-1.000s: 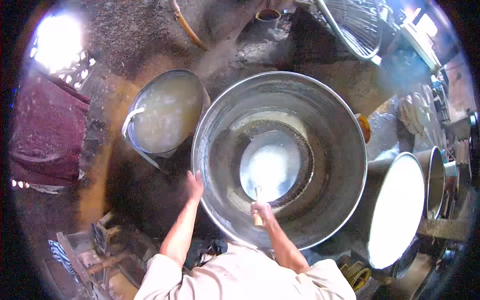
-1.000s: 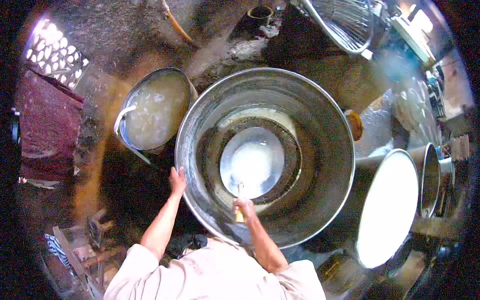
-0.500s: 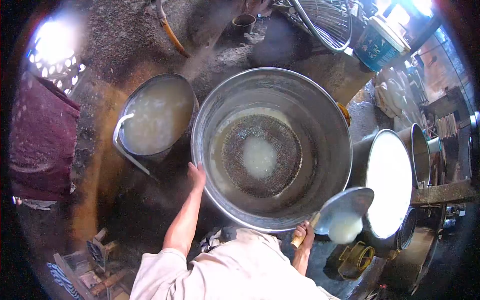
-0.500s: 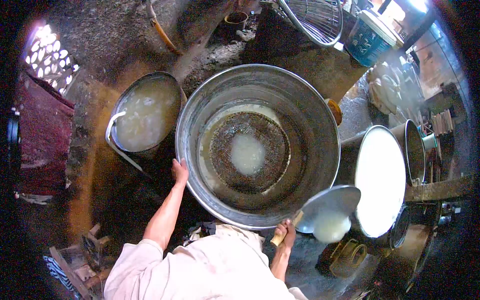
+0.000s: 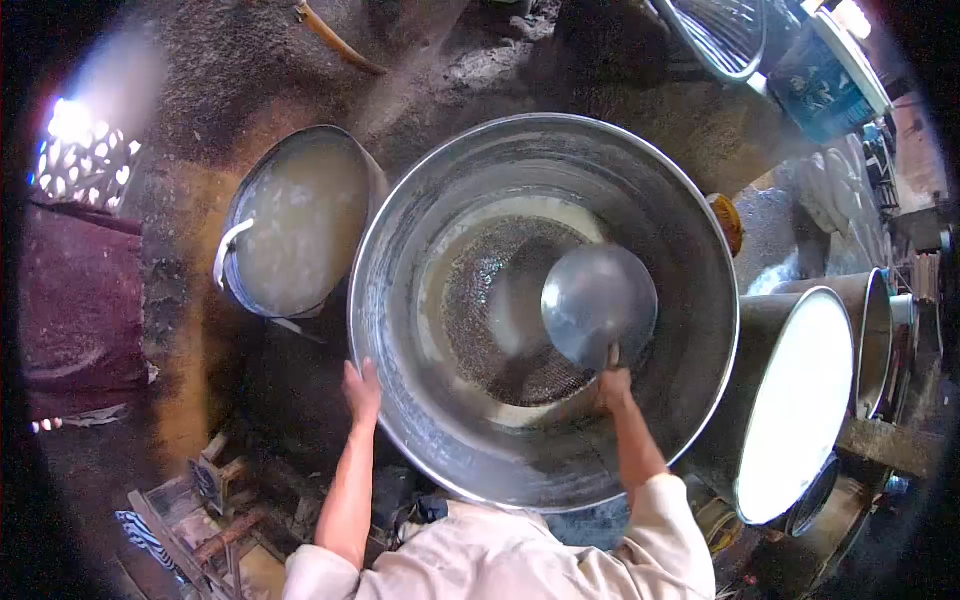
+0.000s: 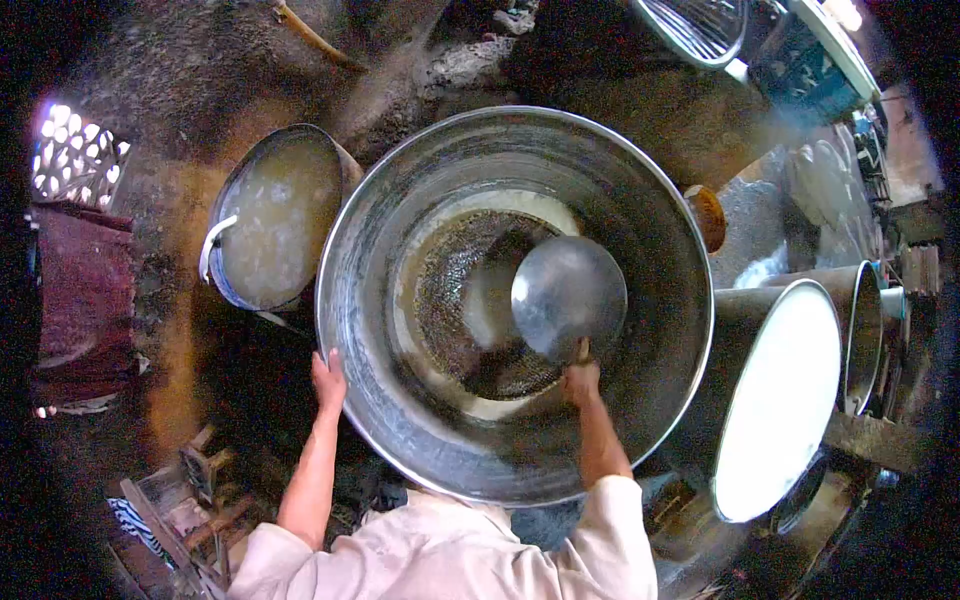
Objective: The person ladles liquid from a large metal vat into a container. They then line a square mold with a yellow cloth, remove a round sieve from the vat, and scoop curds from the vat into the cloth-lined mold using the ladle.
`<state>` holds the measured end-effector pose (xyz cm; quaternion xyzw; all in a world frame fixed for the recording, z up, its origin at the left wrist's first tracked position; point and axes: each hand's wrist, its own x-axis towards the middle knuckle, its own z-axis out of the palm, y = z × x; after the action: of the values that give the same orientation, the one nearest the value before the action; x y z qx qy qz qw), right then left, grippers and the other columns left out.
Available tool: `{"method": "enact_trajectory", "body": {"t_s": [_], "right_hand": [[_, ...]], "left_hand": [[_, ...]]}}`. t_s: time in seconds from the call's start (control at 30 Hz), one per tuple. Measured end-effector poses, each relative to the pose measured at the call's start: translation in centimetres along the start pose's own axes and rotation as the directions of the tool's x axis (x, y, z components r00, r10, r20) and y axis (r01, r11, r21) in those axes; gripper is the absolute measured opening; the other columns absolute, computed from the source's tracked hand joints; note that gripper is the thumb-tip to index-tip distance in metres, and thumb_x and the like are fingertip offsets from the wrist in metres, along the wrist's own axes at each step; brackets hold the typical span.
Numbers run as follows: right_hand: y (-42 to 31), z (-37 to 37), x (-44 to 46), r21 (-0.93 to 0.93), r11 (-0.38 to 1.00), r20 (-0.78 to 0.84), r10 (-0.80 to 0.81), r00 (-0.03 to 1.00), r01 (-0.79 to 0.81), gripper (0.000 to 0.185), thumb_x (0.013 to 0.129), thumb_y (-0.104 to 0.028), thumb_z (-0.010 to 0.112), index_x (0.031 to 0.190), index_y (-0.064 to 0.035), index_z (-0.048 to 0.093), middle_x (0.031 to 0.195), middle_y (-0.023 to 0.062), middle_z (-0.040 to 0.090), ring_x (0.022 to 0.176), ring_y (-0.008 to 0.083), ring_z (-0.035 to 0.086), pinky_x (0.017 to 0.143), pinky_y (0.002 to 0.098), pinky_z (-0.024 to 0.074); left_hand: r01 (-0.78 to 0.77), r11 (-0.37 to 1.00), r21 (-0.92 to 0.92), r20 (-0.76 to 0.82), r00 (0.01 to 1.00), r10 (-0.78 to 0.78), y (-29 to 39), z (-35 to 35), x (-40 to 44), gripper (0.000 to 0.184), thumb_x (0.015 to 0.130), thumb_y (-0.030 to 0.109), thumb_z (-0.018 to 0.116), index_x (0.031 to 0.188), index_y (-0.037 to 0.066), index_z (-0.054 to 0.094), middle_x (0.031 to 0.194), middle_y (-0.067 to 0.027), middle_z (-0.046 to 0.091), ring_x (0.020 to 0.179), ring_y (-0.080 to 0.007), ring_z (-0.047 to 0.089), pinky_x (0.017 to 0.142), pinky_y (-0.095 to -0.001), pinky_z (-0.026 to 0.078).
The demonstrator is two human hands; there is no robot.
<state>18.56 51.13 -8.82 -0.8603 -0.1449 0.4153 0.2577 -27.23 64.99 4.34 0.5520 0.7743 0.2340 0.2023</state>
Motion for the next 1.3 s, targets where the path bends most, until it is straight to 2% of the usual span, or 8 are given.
{"method": "enact_trajectory", "body": {"t_s": [0.1, 0.3, 0.63, 0.77, 0.83, 0.9, 1.1, 1.3], "right_hand": [[-5.4, -1.0, 8.1, -0.553, 0.831, -0.005, -0.076, 0.997, 0.061, 0.041, 0.077, -0.016, 0.054, 0.106, 0.0048, 0.036, 0.095, 0.0173, 0.050, 0.083, 0.0294, 0.051, 0.070, 0.0374, 0.0425], [-9.5, -0.4, 14.1, -0.754, 0.643, 0.039, -0.161, 0.986, 0.135, 0.055, 0.081, -0.023, 0.049, 0.126, 0.0052, 0.033, 0.114, 0.0221, 0.051, 0.101, 0.0374, 0.052, 0.083, 0.0389, 0.0449], [12.2, 15.4, 6.8, -0.030, 0.999, 0.578, 0.054, 0.814, -0.045, 0.022, 0.080, -0.015, 0.056, 0.098, -0.0035, 0.052, 0.082, 0.0085, 0.054, 0.069, 0.0235, 0.052, 0.061, 0.0341, 0.0449], [12.2, 22.2, -3.5, 0.175, 0.882, 0.715, 0.192, 0.673, -0.438, 0.010, 0.079, -0.012, 0.059, 0.086, -0.0045, 0.057, 0.066, 0.0037, 0.055, 0.053, 0.0156, 0.052, 0.049, 0.0307, 0.0452], [10.4, 23.3, -7.6, 0.262, 0.614, 0.810, 0.280, 0.516, -0.744, 0.007, 0.079, -0.011, 0.058, 0.081, -0.0056, 0.055, 0.060, 0.0040, 0.052, 0.050, 0.0156, 0.051, 0.044, 0.0293, 0.0445], [3.4, 21.0, -12.5, 0.180, 0.608, 0.870, 0.268, 0.413, -0.773, 0.011, 0.079, -0.014, 0.058, 0.073, -0.0072, 0.051, 0.057, 0.0020, 0.050, 0.047, 0.0136, 0.050, 0.042, 0.0277, 0.0436], [-5.1, 8.9, -22.7, 0.356, 0.718, 0.797, 0.100, 0.595, -0.598, 0.008, 0.079, -0.006, 0.056, 0.076, -0.0022, 0.050, 0.058, 0.0055, 0.049, 0.045, 0.0149, 0.049, 0.042, 0.0289, 0.0425], [1.9, 0.9, -26.9, 0.702, 0.577, 0.549, -0.065, 0.833, -0.418, 0.009, 0.079, -0.004, 0.057, 0.078, -0.0016, 0.048, 0.062, 0.0030, 0.049, 0.046, 0.0106, 0.047, 0.041, 0.0254, 0.0426]], "left_hand": [[0.011, 0.999, -0.052, 0.033, 0.999, -0.010, -1.9, 0.7, 0.2, 0.046, 0.084, 0.031, 0.051, 0.101, -0.011, 0.048, 0.088, -0.0294, 0.057, 0.086, -0.0419, 0.056, 0.072, -0.0435, 0.044], [0.083, 0.995, 0.063, 0.045, 0.995, -0.086, -1.2, 0.6, 0.1, 0.056, 0.086, 0.034, 0.048, 0.110, -0.016, 0.043, 0.104, -0.0330, 0.051, 0.101, -0.0418, 0.050, 0.086, -0.0410, 0.039], [0.091, 0.981, 0.169, 0.016, 0.995, -0.095, -0.7, 0.3, -0.2, 0.060, 0.087, 0.037, 0.047, 0.113, -0.017, 0.040, 0.106, -0.0354, 0.049, 0.101, -0.0452, 0.048, 0.088, -0.0424, 0.038], [0.015, 0.999, 0.039, 0.040, 0.999, -0.016, -1.1, 0.2, -0.1, 0.051, 0.086, 0.033, 0.049, 0.105, -0.014, 0.046, 0.095, -0.0329, 0.053, 0.092, -0.0441, 0.052, 0.079, -0.0443, 0.041], [0.020, 0.995, -0.095, 0.071, 0.997, -0.013, 0.8, -0.4, -0.2, 0.043, 0.086, 0.030, 0.050, 0.099, -0.010, 0.049, 0.092, -0.0301, 0.055, 0.089, -0.0426, 0.053, 0.076, -0.0451, 0.040], [-0.084, 0.996, -0.035, -0.021, 0.996, 0.083, -0.1, 0.3, -0.4, 0.037, 0.086, 0.029, 0.050, 0.095, -0.007, 0.050, 0.086, -0.0268, 0.056, 0.084, -0.0417, 0.055, 0.073, -0.0457, 0.040], [-0.053, 0.998, -0.022, -0.005, 0.999, 0.053, -0.9, 0.2, -0.3, 0.041, 0.085, 0.029, 0.049, 0.099, -0.010, 0.048, 0.093, -0.0289, 0.055, 0.090, -0.0411, 0.054, 0.078, -0.0435, 0.041], [-0.134, 0.991, -0.007, 0.000, 0.991, 0.134, -3.7, 1.8, 1.1, 0.038, 0.084, 0.029, 0.049, 0.094, -0.007, 0.049, 0.092, -0.0292, 0.056, 0.090, -0.0442, 0.053, 0.077, -0.0477, 0.040]]}}
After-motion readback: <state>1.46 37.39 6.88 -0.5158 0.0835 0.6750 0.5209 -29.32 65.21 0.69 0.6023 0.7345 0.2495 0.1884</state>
